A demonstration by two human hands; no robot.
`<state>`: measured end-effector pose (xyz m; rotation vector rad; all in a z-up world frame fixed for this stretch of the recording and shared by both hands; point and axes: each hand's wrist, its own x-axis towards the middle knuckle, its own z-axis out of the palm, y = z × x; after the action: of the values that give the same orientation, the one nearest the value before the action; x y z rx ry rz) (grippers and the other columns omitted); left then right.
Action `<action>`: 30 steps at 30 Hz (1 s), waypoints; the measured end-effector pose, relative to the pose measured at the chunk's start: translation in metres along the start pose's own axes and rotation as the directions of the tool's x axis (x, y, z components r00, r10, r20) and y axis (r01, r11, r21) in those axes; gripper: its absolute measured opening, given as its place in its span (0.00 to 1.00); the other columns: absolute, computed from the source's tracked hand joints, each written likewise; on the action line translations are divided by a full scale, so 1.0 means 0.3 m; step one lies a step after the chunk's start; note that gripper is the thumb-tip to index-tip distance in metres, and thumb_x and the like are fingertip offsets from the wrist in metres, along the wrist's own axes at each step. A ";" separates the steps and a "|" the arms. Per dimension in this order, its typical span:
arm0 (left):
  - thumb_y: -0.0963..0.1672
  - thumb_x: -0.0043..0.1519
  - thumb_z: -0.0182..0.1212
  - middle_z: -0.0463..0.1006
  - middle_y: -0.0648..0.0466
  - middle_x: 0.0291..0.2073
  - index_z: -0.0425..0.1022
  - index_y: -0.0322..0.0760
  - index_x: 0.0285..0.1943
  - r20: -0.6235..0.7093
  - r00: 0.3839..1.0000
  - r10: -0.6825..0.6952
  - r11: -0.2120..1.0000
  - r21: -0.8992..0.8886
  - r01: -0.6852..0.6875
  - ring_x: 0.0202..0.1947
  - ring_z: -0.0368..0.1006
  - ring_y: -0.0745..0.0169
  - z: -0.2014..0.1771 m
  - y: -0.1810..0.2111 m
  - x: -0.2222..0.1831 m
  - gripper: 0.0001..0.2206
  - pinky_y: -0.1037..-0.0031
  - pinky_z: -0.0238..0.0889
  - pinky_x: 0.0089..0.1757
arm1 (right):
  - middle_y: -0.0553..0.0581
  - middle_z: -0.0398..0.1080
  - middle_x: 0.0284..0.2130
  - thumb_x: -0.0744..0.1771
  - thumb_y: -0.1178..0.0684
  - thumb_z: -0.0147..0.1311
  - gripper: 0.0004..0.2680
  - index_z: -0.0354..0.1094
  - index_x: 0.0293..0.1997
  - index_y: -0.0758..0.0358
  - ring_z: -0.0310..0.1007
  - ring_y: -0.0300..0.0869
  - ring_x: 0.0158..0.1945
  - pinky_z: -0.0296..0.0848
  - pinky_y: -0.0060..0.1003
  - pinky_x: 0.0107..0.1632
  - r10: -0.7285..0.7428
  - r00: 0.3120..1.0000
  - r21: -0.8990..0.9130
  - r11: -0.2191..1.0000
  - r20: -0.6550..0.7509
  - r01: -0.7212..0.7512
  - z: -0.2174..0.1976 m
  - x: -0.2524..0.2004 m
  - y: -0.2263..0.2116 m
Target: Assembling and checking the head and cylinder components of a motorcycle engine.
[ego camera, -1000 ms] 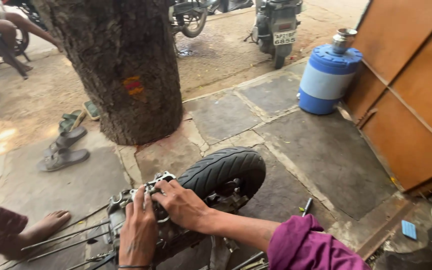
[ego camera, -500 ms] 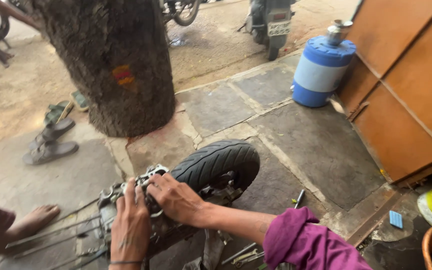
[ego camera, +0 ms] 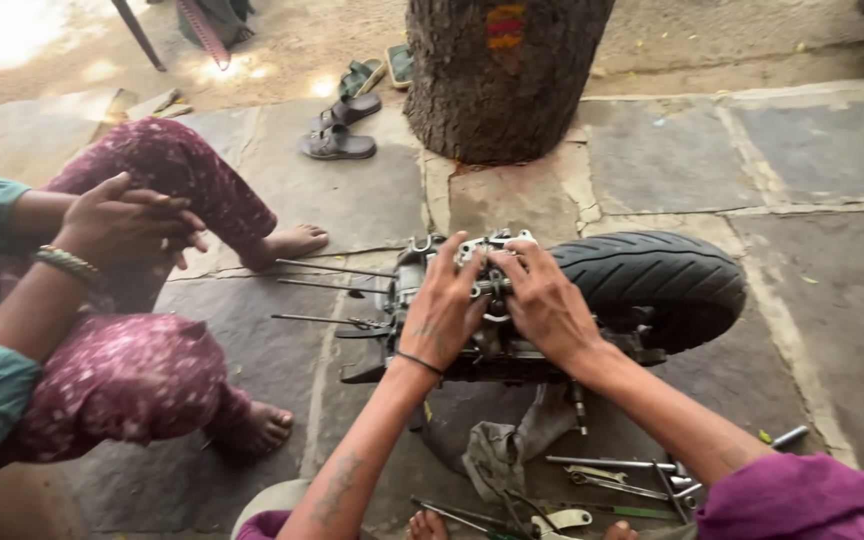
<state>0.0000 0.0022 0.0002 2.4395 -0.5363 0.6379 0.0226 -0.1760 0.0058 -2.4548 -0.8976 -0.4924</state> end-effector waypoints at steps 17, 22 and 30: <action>0.39 0.54 0.66 0.64 0.35 0.63 0.70 0.17 0.57 0.036 0.998 0.060 0.991 0.115 -0.064 0.54 0.69 0.40 0.013 0.003 0.009 0.23 0.63 0.70 0.49 | 0.71 0.62 0.56 0.57 0.67 0.62 0.25 0.64 0.62 0.71 0.68 0.61 0.57 0.72 0.48 0.58 -0.003 1.000 -0.030 1.000 0.030 0.004 -0.010 0.013 0.002; 0.38 0.56 0.65 0.65 0.38 0.64 0.72 0.22 0.53 0.069 0.993 0.091 0.976 0.193 -0.103 0.56 0.69 0.43 0.030 -0.009 -0.011 0.17 0.64 0.70 0.52 | 0.67 0.63 0.58 0.60 0.67 0.61 0.20 0.65 0.58 0.66 0.69 0.58 0.58 0.75 0.44 0.58 -0.044 0.999 -0.099 0.994 0.022 0.046 0.036 -0.012 0.043; 0.40 0.56 0.64 0.65 0.38 0.65 0.71 0.21 0.57 0.038 0.993 0.111 0.988 0.101 -0.114 0.56 0.69 0.40 0.009 -0.009 0.002 0.20 0.61 0.68 0.53 | 0.69 0.59 0.60 0.61 0.66 0.59 0.22 0.63 0.62 0.70 0.70 0.58 0.54 0.77 0.41 0.55 0.120 0.988 0.050 0.991 0.096 -0.125 -0.001 0.018 0.020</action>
<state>0.0028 0.0025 -0.0026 2.5340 -0.6738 0.6893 0.0304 -0.1775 0.0069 -2.4801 -0.7799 -0.3088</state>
